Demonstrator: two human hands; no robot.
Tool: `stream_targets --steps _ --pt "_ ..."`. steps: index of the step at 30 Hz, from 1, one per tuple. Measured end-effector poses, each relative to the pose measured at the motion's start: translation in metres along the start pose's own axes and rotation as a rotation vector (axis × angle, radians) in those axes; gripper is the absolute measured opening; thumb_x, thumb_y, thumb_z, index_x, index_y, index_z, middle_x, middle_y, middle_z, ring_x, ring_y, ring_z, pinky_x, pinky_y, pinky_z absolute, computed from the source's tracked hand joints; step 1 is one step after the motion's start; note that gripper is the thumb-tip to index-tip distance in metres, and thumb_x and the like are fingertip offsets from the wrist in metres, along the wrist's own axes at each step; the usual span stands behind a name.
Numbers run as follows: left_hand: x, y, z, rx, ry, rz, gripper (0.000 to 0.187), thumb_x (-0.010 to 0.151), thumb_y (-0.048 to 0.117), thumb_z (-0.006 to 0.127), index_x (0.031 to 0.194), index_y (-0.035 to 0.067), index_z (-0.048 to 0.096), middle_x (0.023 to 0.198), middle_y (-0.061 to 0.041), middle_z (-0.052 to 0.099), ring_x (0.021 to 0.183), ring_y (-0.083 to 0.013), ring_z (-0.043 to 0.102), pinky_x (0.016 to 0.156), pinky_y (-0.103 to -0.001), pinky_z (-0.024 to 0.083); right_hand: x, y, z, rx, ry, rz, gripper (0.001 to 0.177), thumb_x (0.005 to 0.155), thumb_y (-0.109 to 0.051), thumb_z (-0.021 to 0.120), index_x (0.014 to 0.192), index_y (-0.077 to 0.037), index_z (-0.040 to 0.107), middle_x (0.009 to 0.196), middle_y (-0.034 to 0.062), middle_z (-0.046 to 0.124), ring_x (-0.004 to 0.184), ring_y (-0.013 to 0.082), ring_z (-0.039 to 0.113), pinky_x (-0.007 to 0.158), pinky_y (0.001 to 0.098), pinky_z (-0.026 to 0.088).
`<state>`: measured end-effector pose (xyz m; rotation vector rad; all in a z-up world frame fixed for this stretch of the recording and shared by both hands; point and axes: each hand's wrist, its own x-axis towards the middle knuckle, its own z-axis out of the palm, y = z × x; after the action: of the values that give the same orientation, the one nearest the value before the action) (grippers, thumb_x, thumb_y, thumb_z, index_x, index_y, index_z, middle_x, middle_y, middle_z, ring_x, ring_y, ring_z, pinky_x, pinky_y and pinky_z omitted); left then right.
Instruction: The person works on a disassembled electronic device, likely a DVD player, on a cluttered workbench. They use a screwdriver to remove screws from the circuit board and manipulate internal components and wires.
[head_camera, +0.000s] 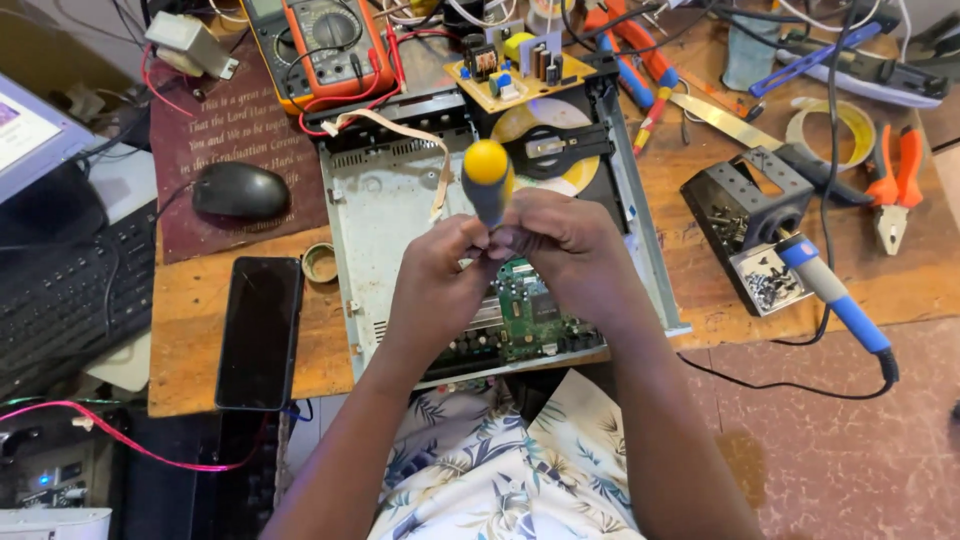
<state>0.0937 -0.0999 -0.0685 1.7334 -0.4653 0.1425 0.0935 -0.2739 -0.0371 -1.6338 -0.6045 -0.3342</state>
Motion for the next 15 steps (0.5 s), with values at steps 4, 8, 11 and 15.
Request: stream_targets --steps 4,8,11,15 --pt "-0.001 0.000 0.001 0.095 0.046 -0.052 0.036 0.108 0.038 0.066 0.096 0.006 0.075 0.083 -0.010 0.068 0.076 -0.0246 0.067 0.072 -0.040 0.061 0.000 -0.011 -0.004 0.021 -0.037 0.133 0.019 0.098 -0.007 0.084 0.096 0.002 0.067 0.098 0.0142 0.064 0.090 0.0218 0.066 0.082 0.0352 0.064" --pt "-0.002 -0.003 0.000 0.162 0.037 -0.076 0.008 0.104 0.015 0.074 0.097 0.011 0.076 0.084 -0.008 0.070 0.081 -0.0258 0.072 0.074 -0.038 0.061 -0.001 0.005 0.007 -0.098 0.043 0.080 0.024 0.097 -0.011 0.088 0.094 0.001 0.067 0.101 0.0137 0.058 0.091 0.0198 0.066 0.074 0.0382 0.063" --pt "-0.004 0.002 -0.007 0.152 -0.013 -0.115 0.019 0.094 0.009 0.082 0.111 0.002 0.077 0.092 -0.020 0.074 0.089 -0.0352 0.077 0.078 -0.041 0.066 0.000 0.000 0.002 0.030 0.090 0.107 0.023 0.092 -0.002 0.090 0.088 0.000 0.067 0.095 0.0120 0.059 0.088 0.0182 0.069 0.078 0.0327 0.064" --pt "-0.012 -0.012 -0.008 0.347 -0.104 -0.183 0.017 0.100 0.007 0.066 0.114 0.006 0.075 0.097 -0.017 0.076 0.099 -0.0410 0.075 0.086 -0.053 0.062 0.000 -0.015 0.000 0.061 0.046 0.150 0.005 0.104 0.001 0.073 0.100 0.003 0.075 0.097 0.0132 0.065 0.089 0.0192 0.071 0.083 0.0356 0.066"
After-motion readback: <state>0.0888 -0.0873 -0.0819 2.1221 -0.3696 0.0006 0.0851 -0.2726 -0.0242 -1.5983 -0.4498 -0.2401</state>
